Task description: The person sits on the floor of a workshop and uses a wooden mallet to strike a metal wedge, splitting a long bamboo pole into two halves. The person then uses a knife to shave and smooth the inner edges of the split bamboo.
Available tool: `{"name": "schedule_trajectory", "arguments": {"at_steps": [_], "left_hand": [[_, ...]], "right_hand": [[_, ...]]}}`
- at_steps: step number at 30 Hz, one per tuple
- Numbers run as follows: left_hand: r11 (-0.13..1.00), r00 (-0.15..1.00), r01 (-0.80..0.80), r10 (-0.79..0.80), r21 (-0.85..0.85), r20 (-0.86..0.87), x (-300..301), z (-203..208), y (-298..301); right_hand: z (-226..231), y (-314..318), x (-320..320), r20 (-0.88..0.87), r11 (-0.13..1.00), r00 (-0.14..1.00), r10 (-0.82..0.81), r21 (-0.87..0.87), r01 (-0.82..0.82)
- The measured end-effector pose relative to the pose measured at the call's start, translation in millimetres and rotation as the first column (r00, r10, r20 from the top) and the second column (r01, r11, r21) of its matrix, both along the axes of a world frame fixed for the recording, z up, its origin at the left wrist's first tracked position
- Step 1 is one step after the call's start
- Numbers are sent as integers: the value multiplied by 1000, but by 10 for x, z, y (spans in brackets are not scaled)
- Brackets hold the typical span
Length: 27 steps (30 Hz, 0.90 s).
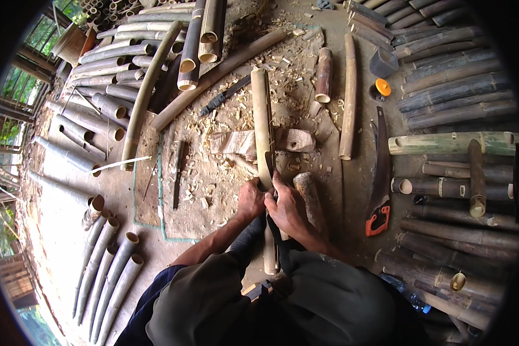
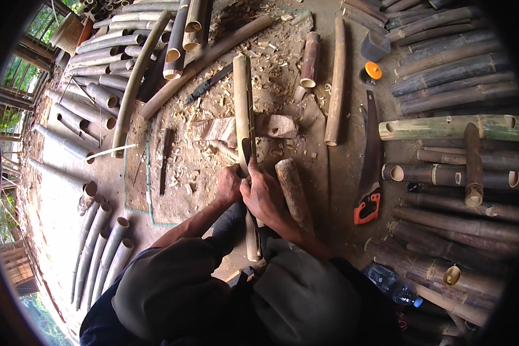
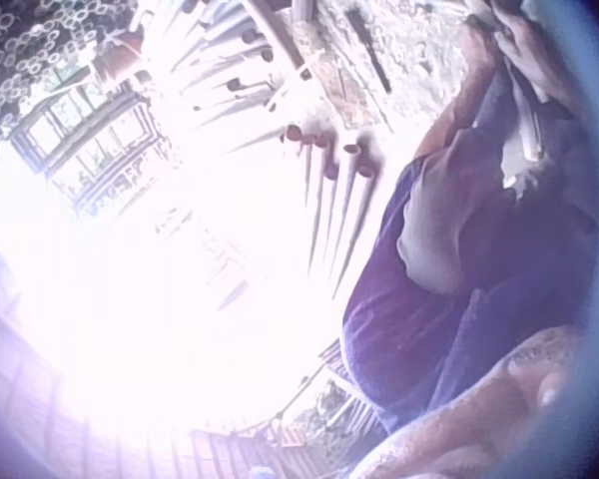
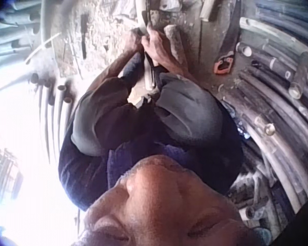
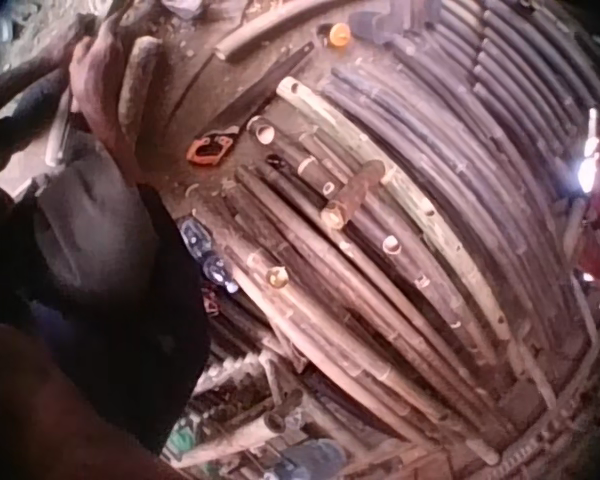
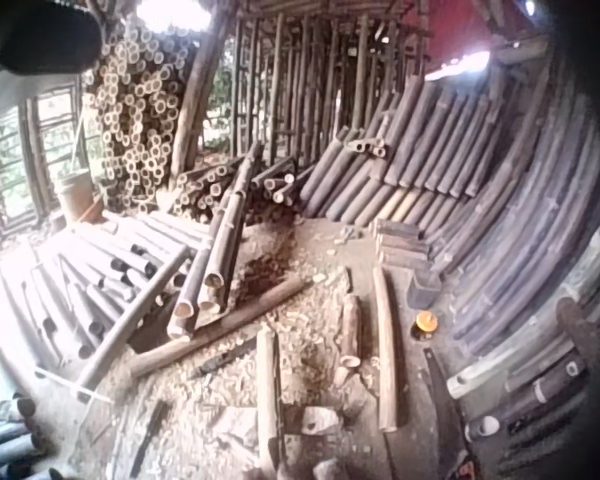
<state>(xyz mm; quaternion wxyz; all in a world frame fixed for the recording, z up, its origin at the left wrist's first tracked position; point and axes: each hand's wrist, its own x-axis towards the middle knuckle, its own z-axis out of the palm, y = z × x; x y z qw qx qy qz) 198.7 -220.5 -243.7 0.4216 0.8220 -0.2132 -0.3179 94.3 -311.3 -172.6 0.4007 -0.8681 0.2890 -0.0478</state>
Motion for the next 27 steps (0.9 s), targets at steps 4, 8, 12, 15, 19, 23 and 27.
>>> {"name": "schedule_trajectory", "arguments": {"at_steps": [4,8,12,15,19,23,27], "left_hand": [[1000,1000,1,-1,-19,24,28,-62,22],[999,1000,-3,5,47,-28,27,42,-55],[1000,995,-5,5,8,-103,92,-11,-51],[1000,992,-2,6,27,-127,86,-141,17],[1000,995,-5,6,14,-95,54,-68,-41],[1000,997,-17,18,10,-81,73,-108,2],[999,999,16,-14,49,-47,54,32,-43]], "right_hand": [[13,-41,146,-13,996,998,-54,73,55],[5,-232,368,61,990,991,-120,77,115],[-206,-284,77,157,995,983,-90,65,80],[80,-113,-40,47,1000,999,-10,26,8],[32,-104,-56,58,999,998,-31,27,30],[-158,-102,53,107,998,993,-50,36,46],[-249,-269,374,119,994,988,-100,61,93]]}}
